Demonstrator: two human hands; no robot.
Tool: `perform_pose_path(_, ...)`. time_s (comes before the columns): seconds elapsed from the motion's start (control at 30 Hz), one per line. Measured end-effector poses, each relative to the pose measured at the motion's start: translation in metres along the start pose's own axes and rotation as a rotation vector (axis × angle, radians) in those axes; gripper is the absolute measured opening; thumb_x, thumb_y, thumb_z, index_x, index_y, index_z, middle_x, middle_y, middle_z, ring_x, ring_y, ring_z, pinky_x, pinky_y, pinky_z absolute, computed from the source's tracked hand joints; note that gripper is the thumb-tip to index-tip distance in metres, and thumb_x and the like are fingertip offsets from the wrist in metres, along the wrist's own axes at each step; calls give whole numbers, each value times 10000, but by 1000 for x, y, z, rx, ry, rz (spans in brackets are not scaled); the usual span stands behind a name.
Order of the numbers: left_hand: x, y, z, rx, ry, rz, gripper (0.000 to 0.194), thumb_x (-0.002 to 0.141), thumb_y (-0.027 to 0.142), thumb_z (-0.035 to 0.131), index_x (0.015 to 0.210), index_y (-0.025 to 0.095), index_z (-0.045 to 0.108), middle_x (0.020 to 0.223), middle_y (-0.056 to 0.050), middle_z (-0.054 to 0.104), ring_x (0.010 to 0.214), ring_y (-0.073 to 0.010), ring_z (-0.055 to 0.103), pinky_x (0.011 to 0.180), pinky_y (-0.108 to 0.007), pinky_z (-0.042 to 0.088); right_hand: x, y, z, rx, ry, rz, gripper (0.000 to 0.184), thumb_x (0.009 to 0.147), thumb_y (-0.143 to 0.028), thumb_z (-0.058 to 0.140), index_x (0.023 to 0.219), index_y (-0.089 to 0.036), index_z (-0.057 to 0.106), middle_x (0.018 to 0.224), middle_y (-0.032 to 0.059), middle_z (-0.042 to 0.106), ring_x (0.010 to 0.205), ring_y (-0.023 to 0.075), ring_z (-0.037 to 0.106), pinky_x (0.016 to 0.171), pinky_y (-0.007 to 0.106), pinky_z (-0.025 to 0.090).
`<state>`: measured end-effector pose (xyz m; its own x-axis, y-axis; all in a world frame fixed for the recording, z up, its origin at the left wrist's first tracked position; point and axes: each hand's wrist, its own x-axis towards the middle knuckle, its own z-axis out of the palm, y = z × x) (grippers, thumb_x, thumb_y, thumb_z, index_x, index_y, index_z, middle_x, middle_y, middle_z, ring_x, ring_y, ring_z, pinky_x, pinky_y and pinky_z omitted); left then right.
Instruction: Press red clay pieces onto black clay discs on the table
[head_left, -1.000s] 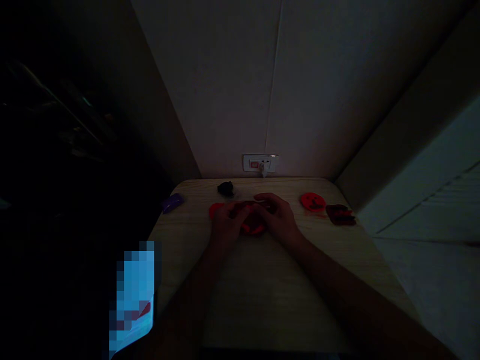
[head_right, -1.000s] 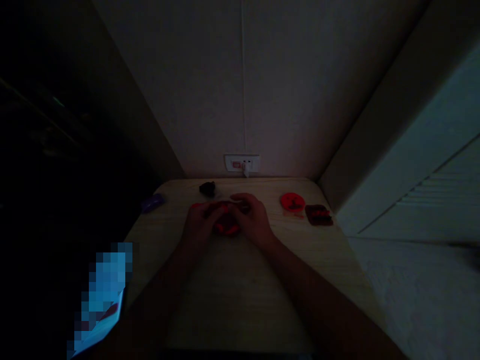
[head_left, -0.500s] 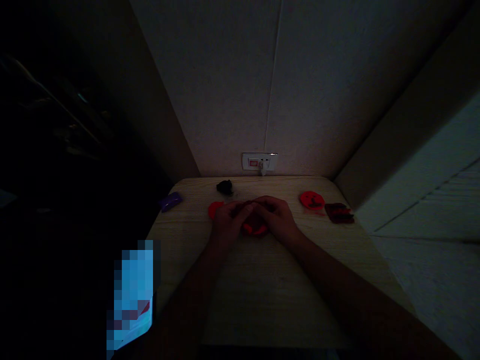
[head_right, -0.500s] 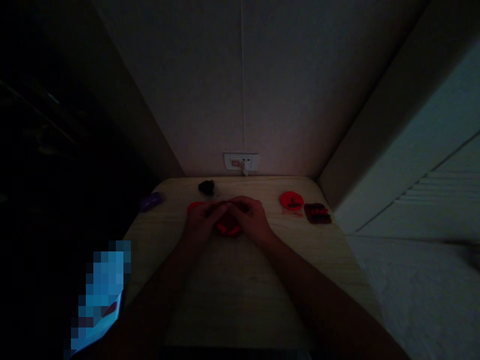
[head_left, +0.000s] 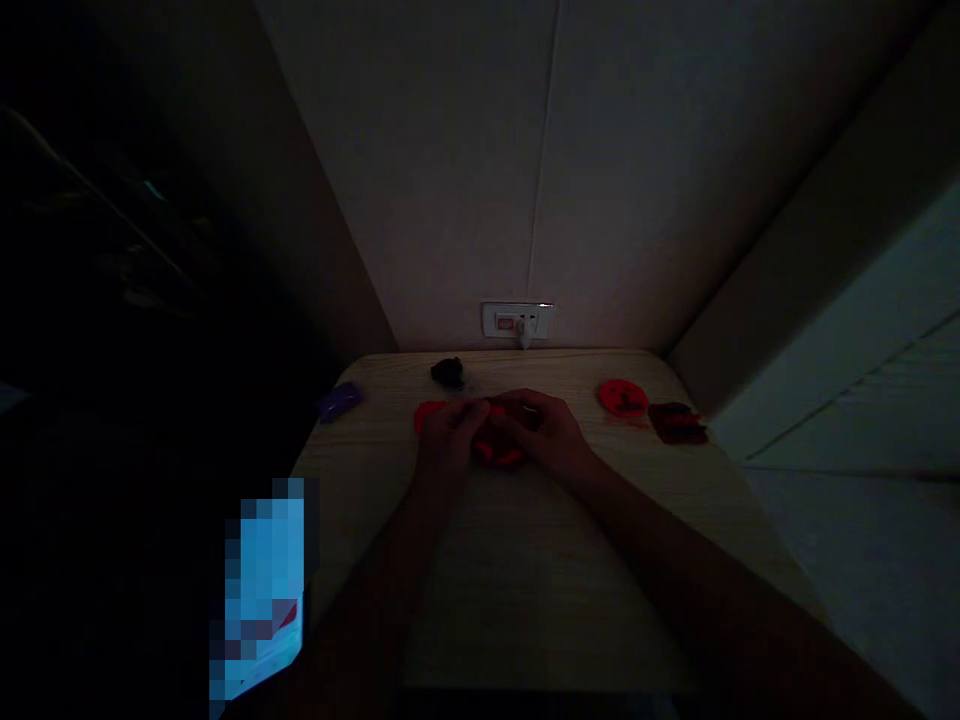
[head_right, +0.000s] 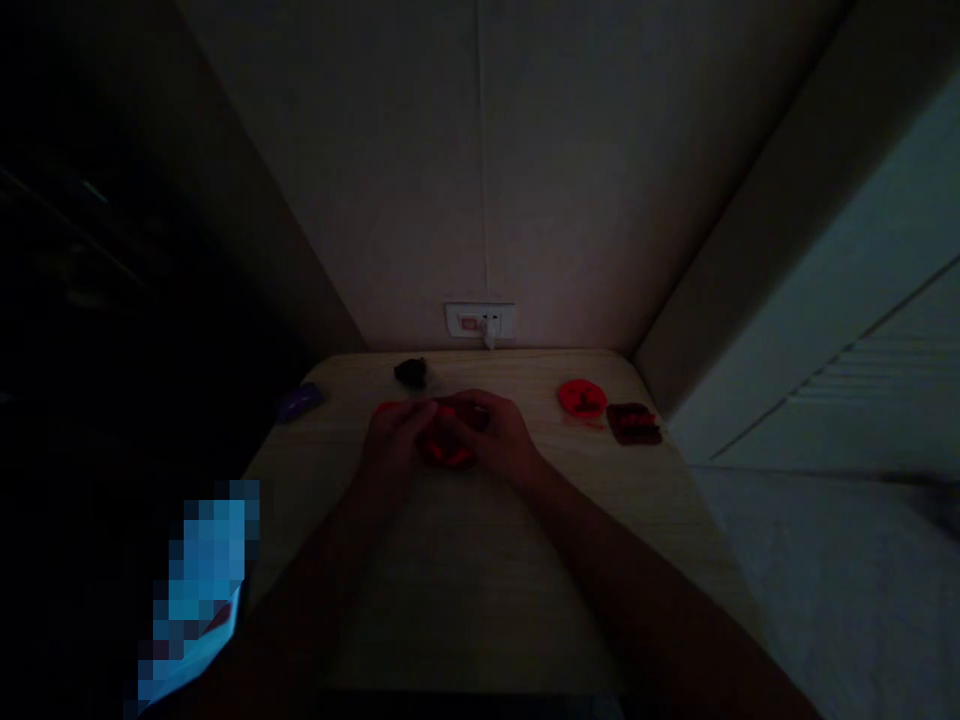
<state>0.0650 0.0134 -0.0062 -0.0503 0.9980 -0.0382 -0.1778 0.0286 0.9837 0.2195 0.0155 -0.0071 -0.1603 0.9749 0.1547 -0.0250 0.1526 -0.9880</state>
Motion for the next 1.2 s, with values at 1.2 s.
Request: perform_pose_path(1.2,3,-3,-1,104,-40,57,292,776,460,740,851,179,771,854,-45,746,808,-193,664,730,-283,501,-1,1,-3,-213,23,64,358,799,-481,730,651,-162,664,544,-33,553,507,100,473,466,219,327)
